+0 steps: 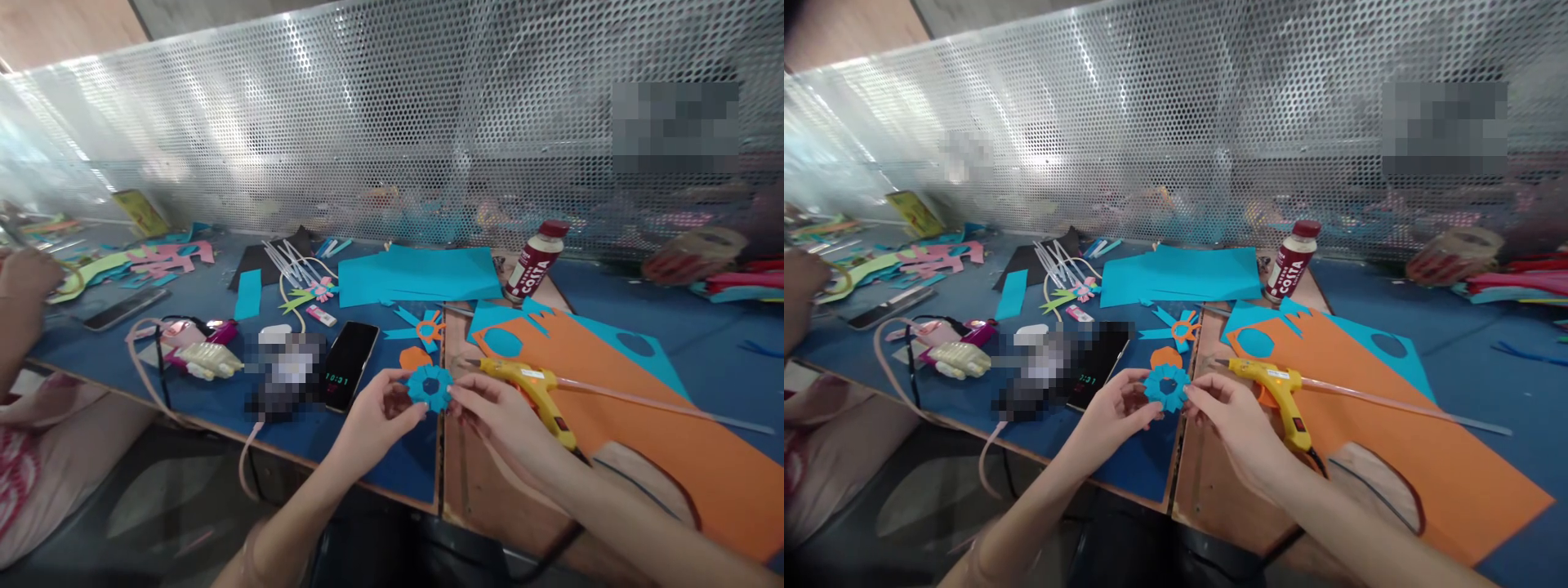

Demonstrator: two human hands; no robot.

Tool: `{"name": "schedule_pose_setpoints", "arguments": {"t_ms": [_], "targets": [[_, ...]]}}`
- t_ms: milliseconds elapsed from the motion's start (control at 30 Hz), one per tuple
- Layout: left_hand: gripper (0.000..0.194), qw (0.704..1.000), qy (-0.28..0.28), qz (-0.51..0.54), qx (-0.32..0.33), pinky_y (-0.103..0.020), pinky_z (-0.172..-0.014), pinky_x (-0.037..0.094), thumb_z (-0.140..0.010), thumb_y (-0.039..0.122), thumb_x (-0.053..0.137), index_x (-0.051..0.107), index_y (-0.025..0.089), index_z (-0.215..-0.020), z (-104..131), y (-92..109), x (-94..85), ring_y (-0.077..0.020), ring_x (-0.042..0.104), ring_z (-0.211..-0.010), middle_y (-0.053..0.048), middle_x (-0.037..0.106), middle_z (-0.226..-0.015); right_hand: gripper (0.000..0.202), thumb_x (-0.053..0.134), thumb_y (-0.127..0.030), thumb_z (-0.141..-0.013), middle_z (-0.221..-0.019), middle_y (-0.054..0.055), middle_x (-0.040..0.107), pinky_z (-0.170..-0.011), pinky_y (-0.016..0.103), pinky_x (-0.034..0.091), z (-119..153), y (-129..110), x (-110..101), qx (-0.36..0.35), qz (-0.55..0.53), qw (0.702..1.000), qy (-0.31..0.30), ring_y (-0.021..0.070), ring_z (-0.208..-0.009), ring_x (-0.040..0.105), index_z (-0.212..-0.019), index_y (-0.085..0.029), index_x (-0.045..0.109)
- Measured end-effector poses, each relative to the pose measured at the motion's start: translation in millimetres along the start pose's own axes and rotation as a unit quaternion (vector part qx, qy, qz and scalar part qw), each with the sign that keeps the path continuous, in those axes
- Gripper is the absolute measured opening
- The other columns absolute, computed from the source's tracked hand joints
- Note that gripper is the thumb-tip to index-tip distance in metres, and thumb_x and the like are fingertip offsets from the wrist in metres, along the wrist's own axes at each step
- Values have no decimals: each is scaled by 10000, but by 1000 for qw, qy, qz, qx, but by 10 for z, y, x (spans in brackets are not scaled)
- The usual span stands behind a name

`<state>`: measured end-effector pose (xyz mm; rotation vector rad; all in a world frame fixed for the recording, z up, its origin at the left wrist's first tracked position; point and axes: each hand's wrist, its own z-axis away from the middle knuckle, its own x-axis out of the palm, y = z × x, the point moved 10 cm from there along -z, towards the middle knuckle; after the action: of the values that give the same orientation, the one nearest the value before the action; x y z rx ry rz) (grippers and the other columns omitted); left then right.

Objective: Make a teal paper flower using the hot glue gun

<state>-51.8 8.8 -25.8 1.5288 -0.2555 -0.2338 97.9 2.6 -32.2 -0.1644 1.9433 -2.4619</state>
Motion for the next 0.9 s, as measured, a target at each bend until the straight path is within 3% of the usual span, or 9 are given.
{"name": "schedule_pose_setpoints", "arguments": {"t_ms": [300, 500, 700, 900], "targets": [[345, 999, -11, 19, -25, -245, -606, 489, -803, 265, 697, 527, 157, -1083, -13, -28, 31, -159, 682, -729, -33, 681, -866, 320, 650, -488, -783, -705, -3, 593, -614, 275, 390, 8, -76, 53, -22, 64, 998, -2, 140, -683, 529, -805, -172, 609], [265, 999, -28, 13, -17, -236, -620, 489, -812, 262, 688, 562, 162, -1023, 6, -7, 84, -150, 674, -744, -26, 681, -863, 241, 691, -413, -775, -781, 7, 643, -665, 288, 407, -10, -116, 17, -65, 139, 988, 16, 160, -743, 563, -819, -184, 632], [290, 999, -27, 11, -31, -252, -628, 499, -809, 289, 696, 550, 162, -1025, 15, -53, 72, -169, 686, -769, -54, 704, -904, 165, 639, -353, -819, -695, -10, 620, -582, 260, 382, -29, -25, -12, -45, 138, 989, 5, 135, -658, 548, -803, -189, 643], [348, 999, -6, 21, -37, -260, -601, 495, -781, 304, 721, 511, 161, -1018, 9, -81, 33, -181, 694, -744, -47, 702, -843, 248, 634, -398, -816, -752, 31, 672, -583, 257, 399, -42, 32, -13, -21, 122, 992, -21, 135, -659, 568, -856, -159, 685]]}}
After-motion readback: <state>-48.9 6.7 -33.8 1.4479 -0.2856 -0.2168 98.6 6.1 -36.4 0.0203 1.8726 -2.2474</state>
